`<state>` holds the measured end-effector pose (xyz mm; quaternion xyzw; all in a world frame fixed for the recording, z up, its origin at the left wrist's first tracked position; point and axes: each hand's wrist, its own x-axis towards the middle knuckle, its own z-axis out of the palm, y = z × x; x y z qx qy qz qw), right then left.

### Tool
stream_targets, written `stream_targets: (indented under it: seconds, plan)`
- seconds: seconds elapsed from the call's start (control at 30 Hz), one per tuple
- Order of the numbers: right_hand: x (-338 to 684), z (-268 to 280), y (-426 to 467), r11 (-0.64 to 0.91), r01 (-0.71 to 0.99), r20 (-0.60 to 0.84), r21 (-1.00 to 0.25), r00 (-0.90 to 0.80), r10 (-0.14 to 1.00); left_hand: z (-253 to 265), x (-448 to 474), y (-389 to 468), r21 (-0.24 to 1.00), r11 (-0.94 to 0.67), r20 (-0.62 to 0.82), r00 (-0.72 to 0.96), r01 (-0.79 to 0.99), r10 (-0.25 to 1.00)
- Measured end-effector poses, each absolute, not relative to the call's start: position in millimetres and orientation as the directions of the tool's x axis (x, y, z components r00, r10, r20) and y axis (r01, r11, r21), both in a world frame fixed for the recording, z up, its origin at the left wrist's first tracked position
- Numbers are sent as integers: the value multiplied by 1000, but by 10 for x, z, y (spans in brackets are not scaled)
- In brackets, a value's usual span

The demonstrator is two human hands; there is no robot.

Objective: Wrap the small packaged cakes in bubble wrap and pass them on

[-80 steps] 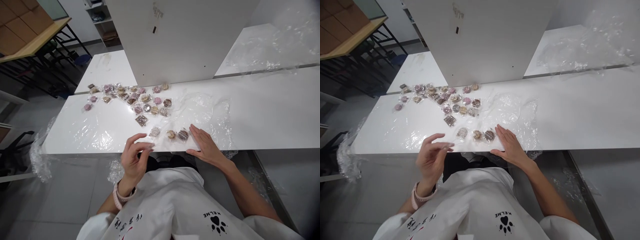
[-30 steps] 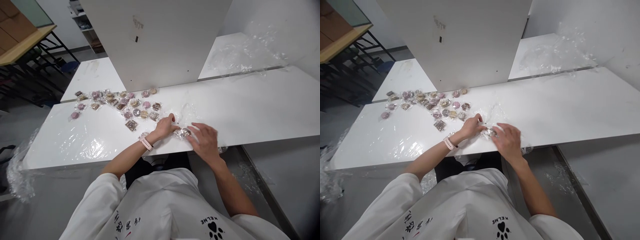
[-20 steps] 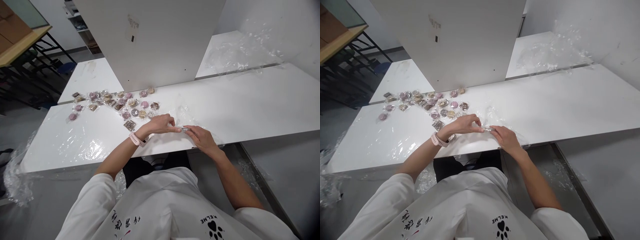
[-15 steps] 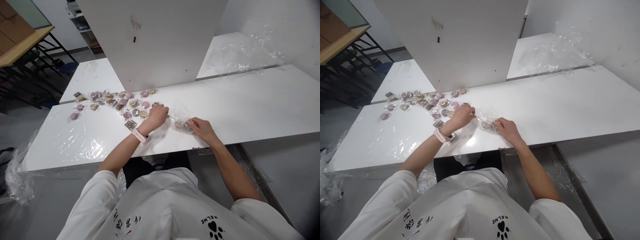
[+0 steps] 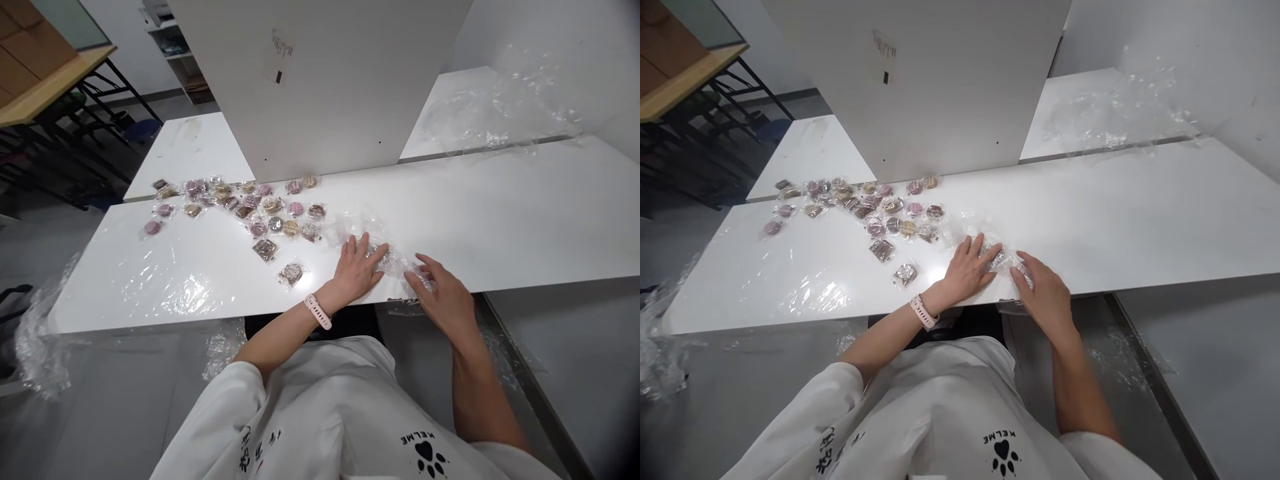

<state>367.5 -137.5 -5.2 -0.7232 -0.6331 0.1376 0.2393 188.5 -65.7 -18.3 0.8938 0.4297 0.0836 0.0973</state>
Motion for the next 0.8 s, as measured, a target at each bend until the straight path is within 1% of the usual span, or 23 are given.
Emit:
stream_targets:
  seconds: [0.07,0.1,0.13,0.17,0.2,0.27,0.3,0.33,0.37,0.4,0.43,0.47,0.5,0.57,0.6,0.63,0.67,0.73,0.8]
  plan:
    - [3752,-98,-1578,-110,868,162,-485,212,964,-174,1918,-660,245,-603,77,605,759,792]
    - [3785,-118,-1642,-114,861,164,-495,222,961,-174,1938,-671,247,-594,79,595,765,800]
    - [3812,-128,-1680,-119,834,139,-539,227,964,-176,1959,-684,252,-584,78,586,771,807]
    - [3828,-127,-1690,-129,773,91,-621,234,968,-179,1978,-699,261,-575,76,577,775,813]
    - [3834,-111,-1679,-142,673,36,-726,243,969,-180,1994,-713,274,-567,73,571,776,817]
    - [3812,-44,-1608,-141,394,-53,-908,226,973,-179,2014,-734,323,-550,77,558,770,826]
    - [3786,1,-1561,-112,261,-63,-959,190,980,-177,2018,-739,360,-539,87,547,762,832]
    - [3754,46,-1513,-72,163,-49,-984,141,989,-175,2020,-740,404,-521,103,529,752,843]
    - [3717,86,-1467,-29,108,-20,-994,85,996,-173,2021,-736,454,-498,122,502,739,856]
    - [3679,117,-1426,13,97,17,-995,38,999,-173,2019,-728,510,-470,143,468,720,872]
    - [3642,134,-1389,54,129,57,-990,16,998,-175,2016,-717,570,-438,162,427,695,889]
    - [3607,135,-1356,91,201,99,-975,32,995,-179,2011,-705,635,-402,177,383,660,907]
    - [3576,120,-1327,110,299,140,-948,82,987,-184,2003,-691,701,-363,184,336,614,924]
    - [3516,45,-1276,57,499,184,-864,208,961,-198,1978,-667,827,-272,169,244,493,955]
    - [3482,-8,-1252,-1,559,169,-829,253,953,-205,1963,-654,881,-218,145,200,420,969]
    - [3440,-65,-1228,-61,573,124,-817,277,953,-214,1949,-641,924,-163,115,156,345,981]
    - [3387,-122,-1203,-111,545,60,-831,287,956,-222,1936,-627,955,-111,82,114,273,990]
    - [3247,-219,-1142,-160,419,-43,-894,274,961,-234,1919,-597,988,-29,23,43,154,999]
    - [3077,-283,-1062,-148,312,-47,-938,308,950,-230,1912,-587,996,26,-27,4,82,1000]
